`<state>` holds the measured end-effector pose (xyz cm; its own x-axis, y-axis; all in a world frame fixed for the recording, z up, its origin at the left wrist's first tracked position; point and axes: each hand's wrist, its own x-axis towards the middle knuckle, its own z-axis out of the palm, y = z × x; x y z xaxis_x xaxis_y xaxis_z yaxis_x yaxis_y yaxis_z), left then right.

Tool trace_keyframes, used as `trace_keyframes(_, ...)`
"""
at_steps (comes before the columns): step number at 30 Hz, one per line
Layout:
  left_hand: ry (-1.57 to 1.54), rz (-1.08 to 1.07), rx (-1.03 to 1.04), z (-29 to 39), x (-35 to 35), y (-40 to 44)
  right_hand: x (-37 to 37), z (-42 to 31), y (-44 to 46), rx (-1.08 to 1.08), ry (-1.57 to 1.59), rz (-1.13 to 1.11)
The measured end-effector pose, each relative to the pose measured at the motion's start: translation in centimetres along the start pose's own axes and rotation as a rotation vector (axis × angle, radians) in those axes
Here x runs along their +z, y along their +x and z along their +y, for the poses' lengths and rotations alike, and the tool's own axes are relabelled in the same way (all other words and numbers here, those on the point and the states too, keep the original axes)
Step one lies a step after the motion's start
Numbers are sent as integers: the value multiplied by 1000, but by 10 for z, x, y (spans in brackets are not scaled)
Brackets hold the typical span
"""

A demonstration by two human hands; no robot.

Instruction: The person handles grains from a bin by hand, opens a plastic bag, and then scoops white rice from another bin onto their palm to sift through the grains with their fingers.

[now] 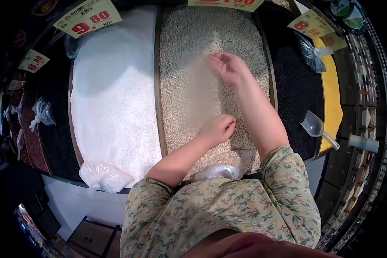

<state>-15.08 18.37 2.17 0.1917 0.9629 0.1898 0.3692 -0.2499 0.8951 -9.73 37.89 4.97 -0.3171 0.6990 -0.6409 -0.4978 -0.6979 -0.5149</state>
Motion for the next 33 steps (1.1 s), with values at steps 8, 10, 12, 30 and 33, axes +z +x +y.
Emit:
trace_keyframes(8, 131, -11, 49, -6, 5, -1, 2, 13, 11, -105, 117, -11)
trace_keyframes(10, 159, -30, 58, -9, 7, -1, 1, 14, 13, -94, 131, -2)
trace_keyframes(12, 179, -43, 57, -12, 10, -2, -1, 13, 14, -90, 130, -5)
trace_keyframes(30, 217, -51, 88, -17, 14, 0, 5, 25, -6, -167, 121, -50)
trace_keyframes(33, 208, -41, 78, -21, 17, -2, 8, 24, -29, -177, 71, -109)
